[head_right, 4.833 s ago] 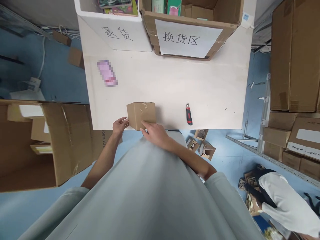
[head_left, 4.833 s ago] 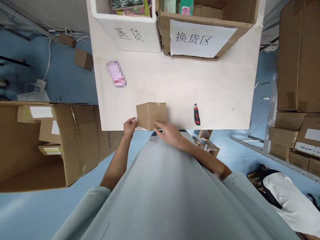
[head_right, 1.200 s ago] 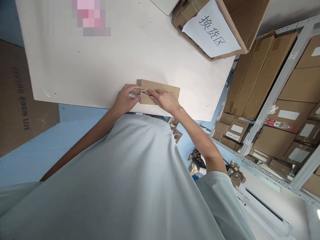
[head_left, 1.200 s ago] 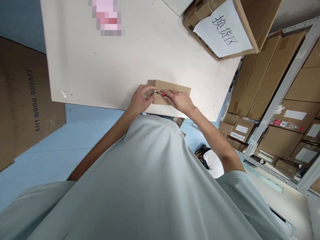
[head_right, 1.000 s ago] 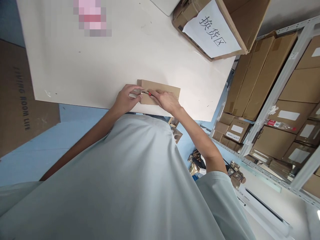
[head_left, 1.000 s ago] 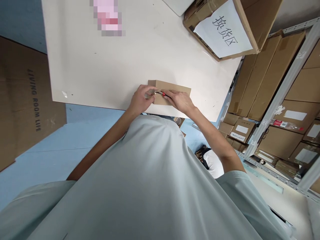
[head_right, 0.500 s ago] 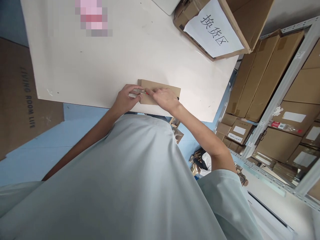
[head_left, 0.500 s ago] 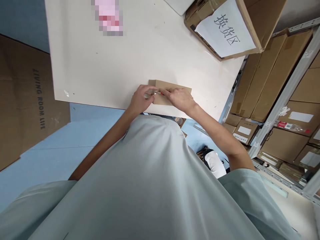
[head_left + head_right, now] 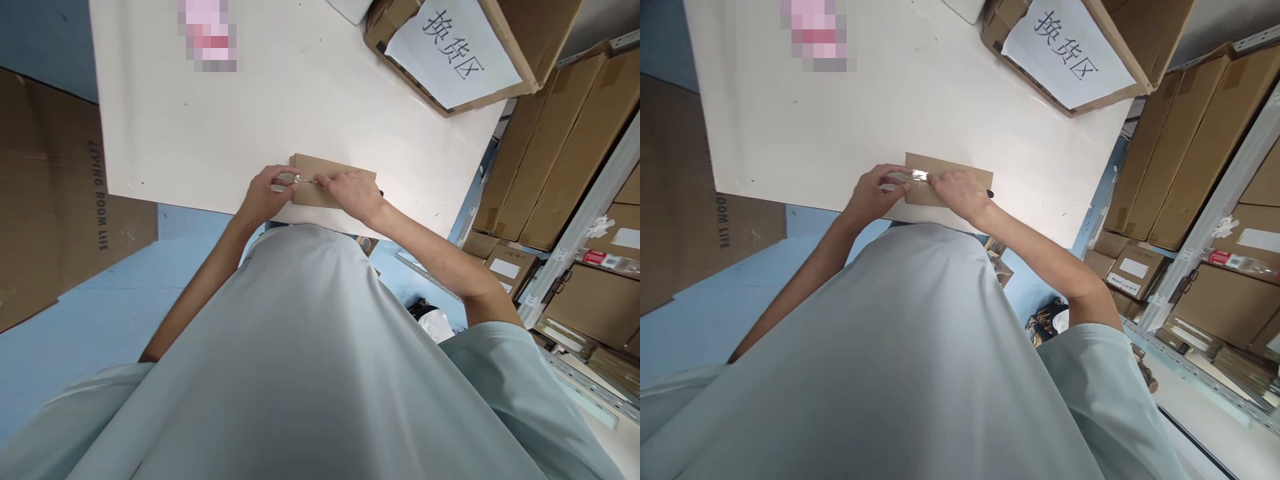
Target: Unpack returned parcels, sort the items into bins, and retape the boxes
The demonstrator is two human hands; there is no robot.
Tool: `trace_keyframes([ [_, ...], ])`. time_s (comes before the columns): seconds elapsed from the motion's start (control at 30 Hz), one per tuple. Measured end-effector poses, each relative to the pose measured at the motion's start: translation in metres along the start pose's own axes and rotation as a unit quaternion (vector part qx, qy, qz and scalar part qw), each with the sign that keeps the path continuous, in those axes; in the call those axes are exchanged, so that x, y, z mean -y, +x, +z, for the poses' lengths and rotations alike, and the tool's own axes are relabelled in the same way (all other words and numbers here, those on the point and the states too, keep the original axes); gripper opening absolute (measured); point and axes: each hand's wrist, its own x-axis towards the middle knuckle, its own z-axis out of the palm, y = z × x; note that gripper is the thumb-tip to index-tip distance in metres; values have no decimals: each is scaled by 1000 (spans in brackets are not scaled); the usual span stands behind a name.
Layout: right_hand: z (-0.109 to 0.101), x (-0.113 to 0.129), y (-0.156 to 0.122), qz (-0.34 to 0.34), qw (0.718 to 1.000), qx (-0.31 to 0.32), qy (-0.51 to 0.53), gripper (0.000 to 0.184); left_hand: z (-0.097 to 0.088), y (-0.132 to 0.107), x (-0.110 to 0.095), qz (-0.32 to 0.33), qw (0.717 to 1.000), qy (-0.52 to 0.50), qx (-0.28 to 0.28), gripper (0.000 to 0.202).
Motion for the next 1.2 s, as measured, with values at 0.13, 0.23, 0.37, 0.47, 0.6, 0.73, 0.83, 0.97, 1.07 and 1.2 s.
trace_keyframes([
  [0.13, 20, -31, -10, -14, 1000, -4, 10, 46, -1, -2, -6, -24, 1000, 6, -17, 35],
  [0.23, 40, -57, -21, -19, 1000, -6, 18, 50, 0, -2, -5, -34, 999, -6, -32, 32],
  [0.37, 69, -92, -36, -5, 999, -1, 33, 54, 2, -2, -3, -41, 998, 5, -57, 33],
  [0.47, 93, -116, -46, -10, 998, -21, 50, 54, 3, -3, -4, -44, 996, 15, -77, 35],
  [0.6, 121, -137, -53, -22, 996, -51, 74, 55, 6, -5, -4, -45, 994, 26, -93, 37],
  [0.73, 142, -148, -50, -21, 992, -76, 100, 56, 8, -8, -5, -55, 991, 55, -107, 44],
  [0.83, 159, -153, -41, -27, 985, -103, 138, 52, 11, -10, -7, -64, 989, 70, -116, 50],
  [0.97, 187, -159, -25, -53, 965, -139, 215, 50, 17, -13, -11, -75, 986, 73, -127, 59],
  [1.07, 207, -152, -11, -66, 937, -174, 295, 51, 20, -13, -14, -84, 984, 74, -136, 58],
  [1.2, 217, -123, -2, -61, 878, -218, 421, 55, 14, -16, -16, -89, 985, 67, -129, 58],
])
